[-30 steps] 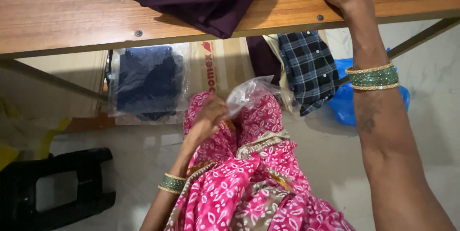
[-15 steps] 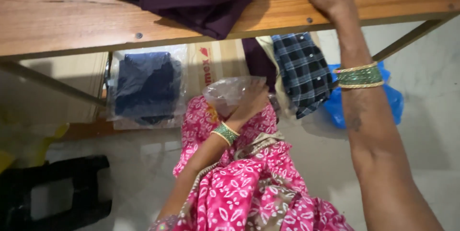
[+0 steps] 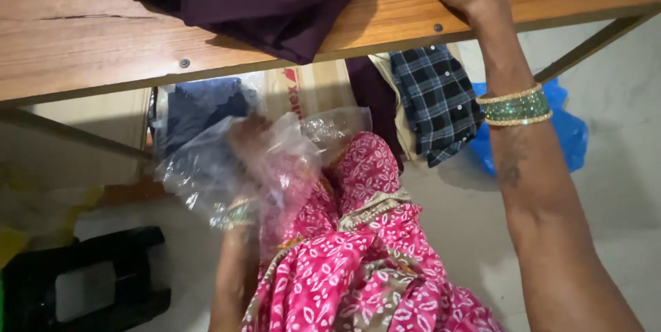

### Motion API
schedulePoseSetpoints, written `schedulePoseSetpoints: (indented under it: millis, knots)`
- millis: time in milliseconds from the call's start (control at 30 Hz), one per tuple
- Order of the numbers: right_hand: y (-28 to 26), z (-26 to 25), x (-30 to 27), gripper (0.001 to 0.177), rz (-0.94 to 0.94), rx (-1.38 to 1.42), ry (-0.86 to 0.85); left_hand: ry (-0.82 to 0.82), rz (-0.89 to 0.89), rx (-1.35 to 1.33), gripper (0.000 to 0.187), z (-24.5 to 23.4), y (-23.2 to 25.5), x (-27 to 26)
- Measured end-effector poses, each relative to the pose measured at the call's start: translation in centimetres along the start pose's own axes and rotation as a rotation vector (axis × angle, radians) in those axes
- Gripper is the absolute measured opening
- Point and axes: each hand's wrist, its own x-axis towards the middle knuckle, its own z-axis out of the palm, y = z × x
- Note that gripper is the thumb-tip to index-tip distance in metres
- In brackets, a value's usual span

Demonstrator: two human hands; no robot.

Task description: Fold a purple shirt on a wooden table and place it into a plastic bag.

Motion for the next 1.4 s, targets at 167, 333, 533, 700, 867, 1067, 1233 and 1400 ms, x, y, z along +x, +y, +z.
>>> schedulePoseSetpoints:
  millis: [167,333,533,700,867,1067,1233,1400]
  knots:
    - [-4.3,-2.9,0.3,0.029,0.188,0.268,0.003,0.042,-0.115,0.113,0.016,-7.0,0.1,-0.4]
    - [-5.4,-3.8,0.2,0.015,-0.021,0.35,0.089,0.119,-0.232,0.255,0.018,-16.9,1.6,0.6]
    - [-5.6,-4.3,0.7,0.015,-0.011,0.379,0.128,0.243,-0.322,0.388,0.024,-28.7,6.5,6.8]
    - [-8.8,-6.4,1.2,0.019,0.059,0.497,0.185,0.365,-0.372,0.462,0.029,-34.5,8.5,8.8]
    - [-18.1,-9.1,2.1,0.049,-0.382,0.587,0.042,0.49,-0.81,-0.215,0.048,-33.1,7.2,6.2]
    - [-21.9,-3.8,3.2,0.078,-0.553,0.135,-0.045,-0.159,-1.083,0.419,0.069,-33.5,4.9,4.5]
    - [-20.1,-4.7,1.1,0.058,-0.283,0.074,-0.122,-0.02,-0.831,0.555,0.061,-37.4,4.4,6.9]
    - [-15.7,-6.7,-1.5,0.054,-0.11,-0.091,-0.099,0.061,-0.68,0.452,0.08,-38.5,2.0,11.9]
